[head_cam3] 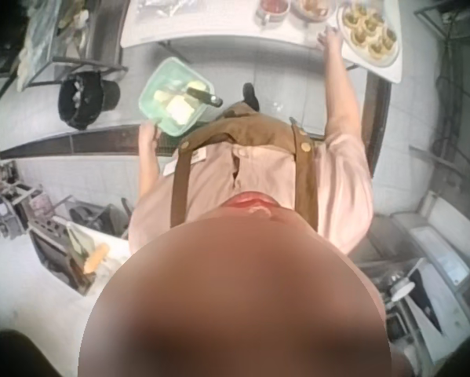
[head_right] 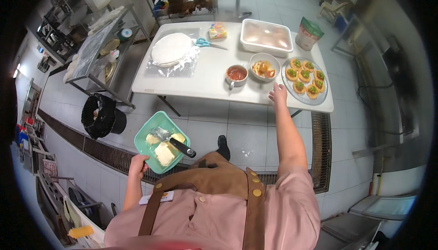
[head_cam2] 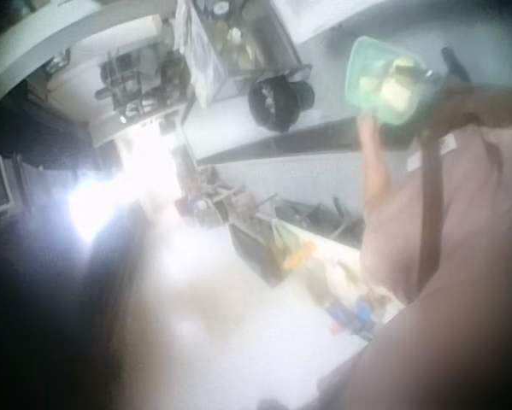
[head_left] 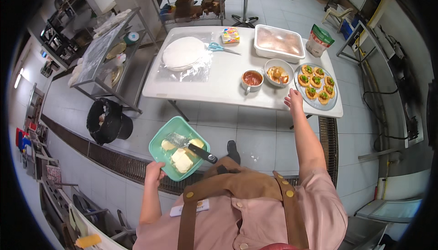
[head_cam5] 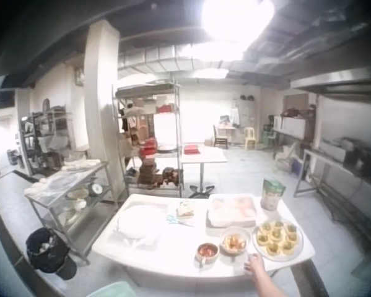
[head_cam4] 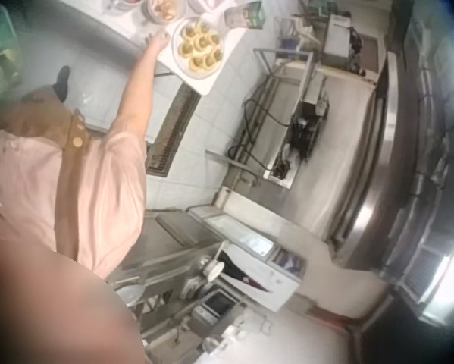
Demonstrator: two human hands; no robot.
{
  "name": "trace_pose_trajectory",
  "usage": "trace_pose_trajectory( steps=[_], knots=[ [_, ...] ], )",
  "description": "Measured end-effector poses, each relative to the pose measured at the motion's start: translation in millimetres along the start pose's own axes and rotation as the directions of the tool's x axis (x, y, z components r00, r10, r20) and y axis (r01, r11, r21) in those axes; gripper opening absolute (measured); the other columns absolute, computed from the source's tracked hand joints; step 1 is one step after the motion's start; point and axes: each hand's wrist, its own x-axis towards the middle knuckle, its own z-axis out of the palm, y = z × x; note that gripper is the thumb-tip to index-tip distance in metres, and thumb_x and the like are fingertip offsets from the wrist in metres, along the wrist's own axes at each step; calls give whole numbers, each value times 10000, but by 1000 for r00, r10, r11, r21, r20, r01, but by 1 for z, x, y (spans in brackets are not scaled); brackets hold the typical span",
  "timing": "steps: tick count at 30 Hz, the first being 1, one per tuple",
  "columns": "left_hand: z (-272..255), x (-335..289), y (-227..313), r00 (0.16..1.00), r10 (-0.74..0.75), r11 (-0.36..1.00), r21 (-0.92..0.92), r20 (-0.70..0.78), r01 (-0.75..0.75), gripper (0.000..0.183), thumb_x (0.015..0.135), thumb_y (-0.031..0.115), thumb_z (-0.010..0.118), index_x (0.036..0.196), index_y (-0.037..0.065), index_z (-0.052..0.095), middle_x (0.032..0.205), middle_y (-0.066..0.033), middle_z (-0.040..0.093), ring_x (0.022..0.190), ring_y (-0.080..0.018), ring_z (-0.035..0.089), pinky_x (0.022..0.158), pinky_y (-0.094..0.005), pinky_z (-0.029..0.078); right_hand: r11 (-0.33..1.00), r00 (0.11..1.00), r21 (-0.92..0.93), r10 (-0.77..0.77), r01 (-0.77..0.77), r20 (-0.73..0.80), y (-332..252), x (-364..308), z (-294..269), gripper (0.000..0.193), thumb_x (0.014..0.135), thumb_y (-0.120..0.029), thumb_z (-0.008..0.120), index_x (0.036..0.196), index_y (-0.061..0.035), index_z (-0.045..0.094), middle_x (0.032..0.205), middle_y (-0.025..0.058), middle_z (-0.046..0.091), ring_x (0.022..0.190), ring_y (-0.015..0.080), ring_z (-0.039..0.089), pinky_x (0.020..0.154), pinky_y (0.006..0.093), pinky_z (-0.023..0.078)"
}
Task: The person assembles small open-faced tapas by spooning a red sauce onto bread rounds, then topping them with chopped green vegetables and grated cheese. The person also stirs a large pan of red sauce on the stove and chops vegetables on a cutting board.
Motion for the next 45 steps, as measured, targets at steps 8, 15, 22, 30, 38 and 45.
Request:
trace_pose_trajectory(
  steps=[8,15,22,30,38,45],
  knots=[
    [99,89,116,993,66,998,-6,93,-66,95,842,94,588,875,5,594,633,-44,592,407,-76,480,361,-206,351,983,978,134,96,-122,183,-23,82,28,446,1003,-263,471,1405,-196,291,1227,119,499,950,276,589,733,492,529],
    [114,109,138,998,24,999,-23,64,-22,87,855,84,583,887,5,601,645,-41,603,421,-72,491,384,-192,386,976,944,112,144,-185,298,-26,105,61,613,976,-227,525,1502,-196,210,1306,142,518,1075,297,605,792,426,544],
    [117,107,135,999,-42,997,-63,-24,40,84,853,90,597,866,9,612,625,-51,619,422,-73,514,373,-184,383,971,897,70,182,-228,403,-25,132,130,641,977,-241,554,1512,-208,201,1230,114,567,902,190,626,652,288,477],
    [118,110,138,998,-53,996,-73,-19,52,88,850,86,602,873,2,618,652,-55,637,429,-75,528,372,-176,381,978,888,-148,196,-147,417,-23,93,181,578,989,-325,523,1502,-196,288,1196,120,577,786,155,584,574,287,485],
    [134,123,177,995,-12,996,93,103,3,142,857,81,581,957,13,655,674,-25,626,482,-50,517,416,-167,389,936,924,-305,265,-177,277,-2,30,164,447,996,-418,485,1253,-53,487,982,80,560,747,152,544,631,293,526],
    [216,129,230,931,103,954,231,350,-192,166,836,90,570,939,-18,643,673,-35,609,463,-74,497,398,-210,355,973,897,-90,231,-213,378,-19,22,122,334,992,-252,529,1238,-29,508,1049,109,595,884,182,624,737,319,544]
  ],
)
